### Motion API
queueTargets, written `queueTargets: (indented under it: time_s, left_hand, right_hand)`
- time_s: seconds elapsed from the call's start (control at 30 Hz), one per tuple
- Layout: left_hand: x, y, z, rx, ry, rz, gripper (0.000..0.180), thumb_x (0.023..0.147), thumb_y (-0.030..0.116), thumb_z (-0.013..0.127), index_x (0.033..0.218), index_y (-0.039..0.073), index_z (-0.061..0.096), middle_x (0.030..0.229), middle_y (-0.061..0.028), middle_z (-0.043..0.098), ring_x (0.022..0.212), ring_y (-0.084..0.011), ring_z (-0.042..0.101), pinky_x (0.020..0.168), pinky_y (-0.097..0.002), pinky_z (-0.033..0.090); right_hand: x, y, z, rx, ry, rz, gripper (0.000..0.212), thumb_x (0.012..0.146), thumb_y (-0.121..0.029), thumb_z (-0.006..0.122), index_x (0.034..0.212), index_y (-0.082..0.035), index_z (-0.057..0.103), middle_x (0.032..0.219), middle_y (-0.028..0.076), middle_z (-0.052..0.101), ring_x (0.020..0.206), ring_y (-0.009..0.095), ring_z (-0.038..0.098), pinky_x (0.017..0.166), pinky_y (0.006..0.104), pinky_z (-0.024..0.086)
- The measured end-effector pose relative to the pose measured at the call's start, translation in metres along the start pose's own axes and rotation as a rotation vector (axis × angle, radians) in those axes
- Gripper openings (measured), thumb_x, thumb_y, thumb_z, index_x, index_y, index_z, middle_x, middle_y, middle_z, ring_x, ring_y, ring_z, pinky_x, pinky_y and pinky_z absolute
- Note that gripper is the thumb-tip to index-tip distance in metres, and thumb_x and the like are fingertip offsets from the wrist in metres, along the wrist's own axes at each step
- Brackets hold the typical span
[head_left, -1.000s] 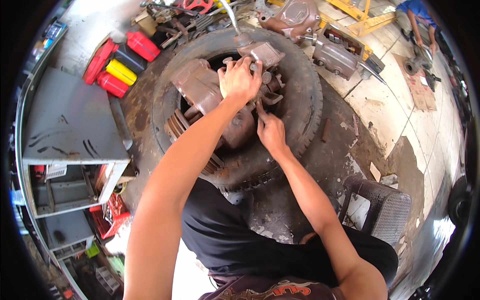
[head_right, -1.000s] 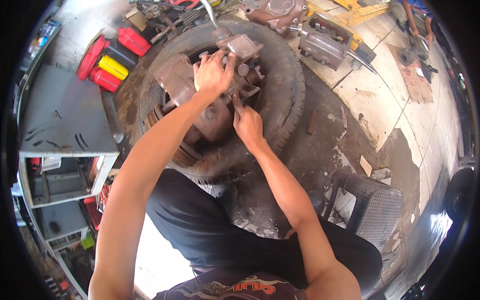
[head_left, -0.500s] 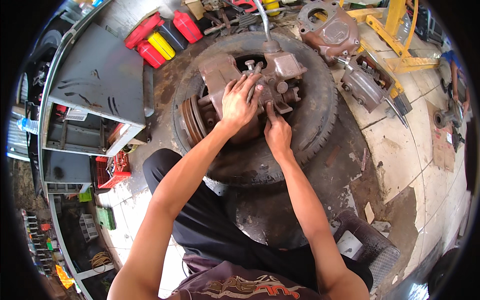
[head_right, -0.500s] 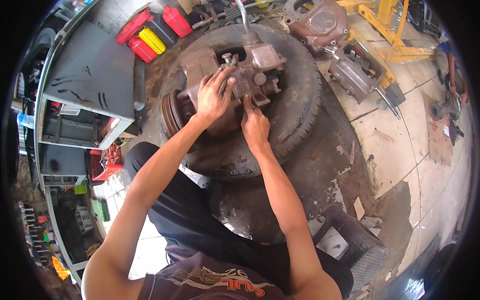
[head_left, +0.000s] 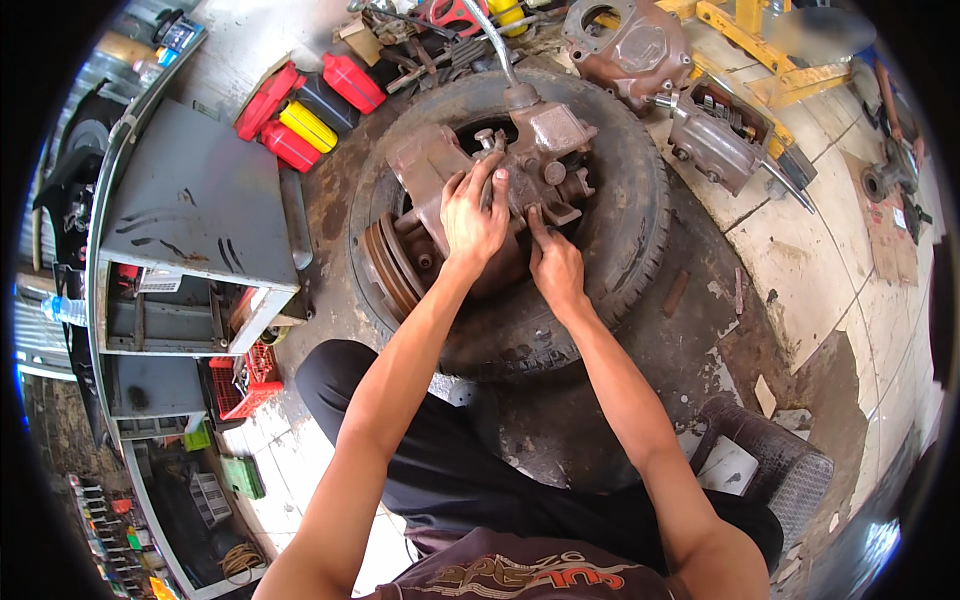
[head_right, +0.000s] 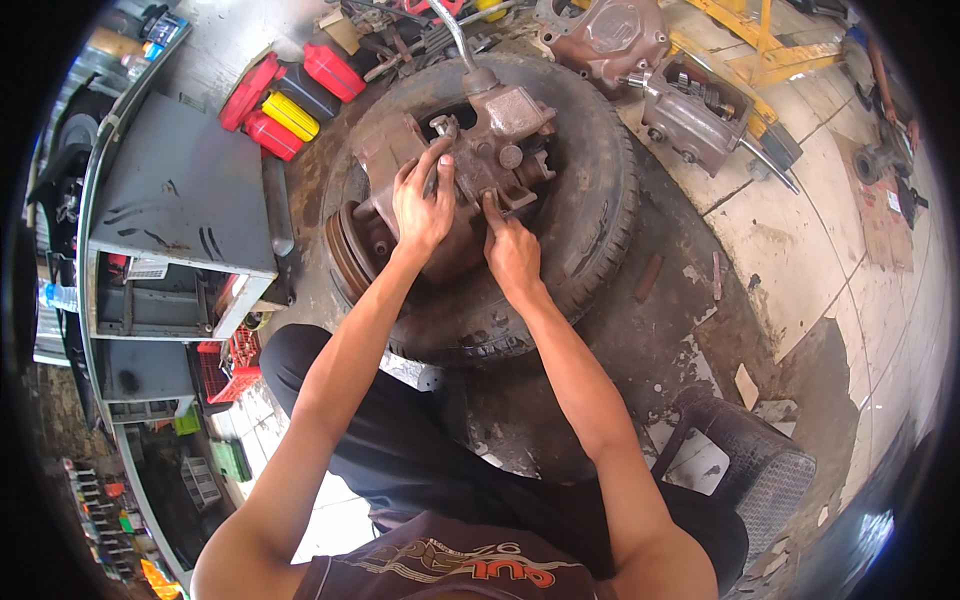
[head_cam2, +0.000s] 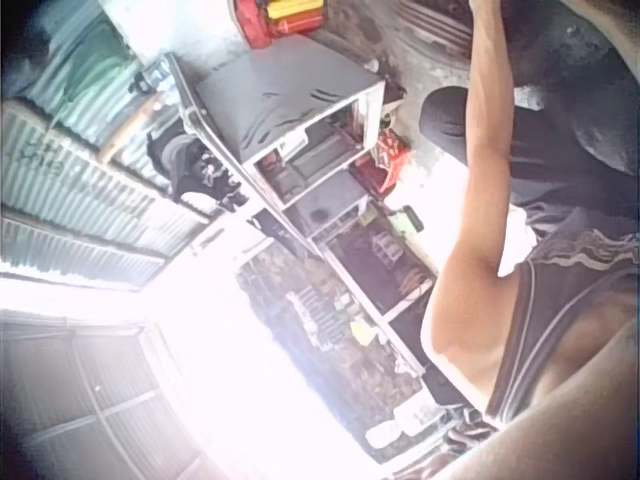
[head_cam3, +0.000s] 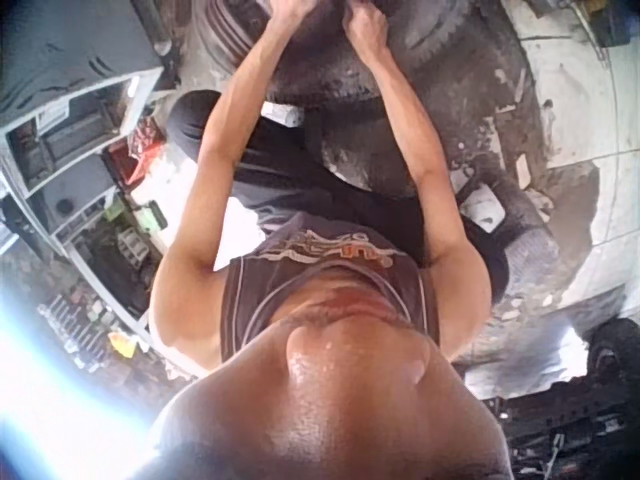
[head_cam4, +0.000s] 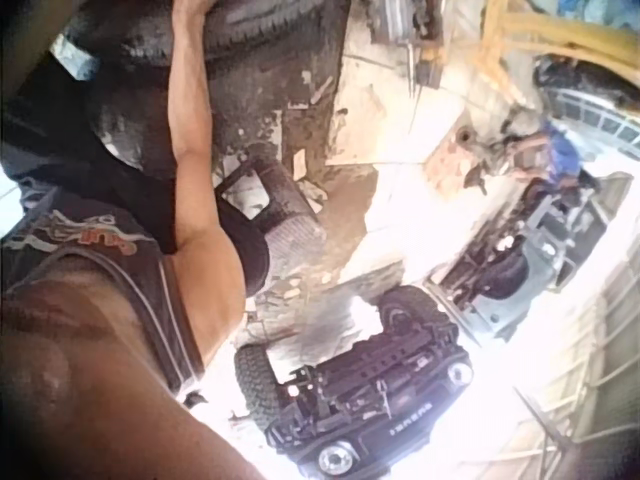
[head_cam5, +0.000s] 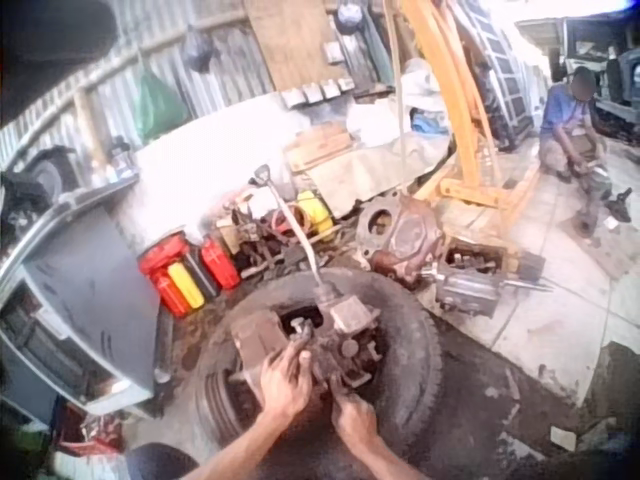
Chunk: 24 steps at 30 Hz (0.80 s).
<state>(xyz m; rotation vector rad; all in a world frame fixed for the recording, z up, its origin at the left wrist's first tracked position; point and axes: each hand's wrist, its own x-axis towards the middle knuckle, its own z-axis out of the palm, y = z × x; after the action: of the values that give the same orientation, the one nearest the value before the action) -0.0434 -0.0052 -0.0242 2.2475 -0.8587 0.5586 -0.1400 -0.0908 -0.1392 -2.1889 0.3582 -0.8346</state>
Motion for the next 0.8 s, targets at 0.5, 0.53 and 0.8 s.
queueTargets:
  time_s: [0.5, 0.53, 0.8]
  left_hand:
    - [-0.007, -0.003, -0.004, -0.084, 0.039, -0.020, 0.031, 0.105, 0.032, 0.054, 0.125, 0.012, 0.069, 0.107, -0.0177, 0.075, 0.106, -0.0398, 0.067, 0.106, -0.0467, 0.045]
    - [-0.008, -0.005, -0.005, -0.094, 0.044, 0.003, 0.032, 0.105, 0.033, 0.054, 0.125, 0.013, 0.069, 0.107, -0.0176, 0.075, 0.107, -0.0405, 0.066, 0.106, -0.0468, 0.045]
    - [-0.007, 0.000, -0.004, -0.157, 0.020, -0.116, 0.032, 0.105, 0.034, 0.055, 0.125, 0.015, 0.071, 0.111, -0.0167, 0.074, 0.111, -0.0409, 0.062, 0.103, -0.0465, 0.047]
  right_hand:
    - [0.000, 0.000, -0.001, -0.021, -0.063, -0.027, 0.058, 0.088, 0.002, 0.062, 0.144, -0.013, 0.059, 0.077, 0.023, 0.064, 0.071, 0.042, 0.066, 0.066, 0.0502, 0.055]
    - [-0.010, 0.004, -0.001, -0.023, -0.095, -0.029, 0.059, 0.088, 0.002, 0.062, 0.145, -0.013, 0.059, 0.077, 0.023, 0.064, 0.071, 0.042, 0.066, 0.065, 0.0502, 0.055]
    - [0.005, -0.001, -0.002, -0.006, -0.026, 0.011, 0.055, 0.087, 0.002, 0.062, 0.141, -0.011, 0.062, 0.077, 0.023, 0.065, 0.069, 0.042, 0.066, 0.065, 0.0513, 0.055]
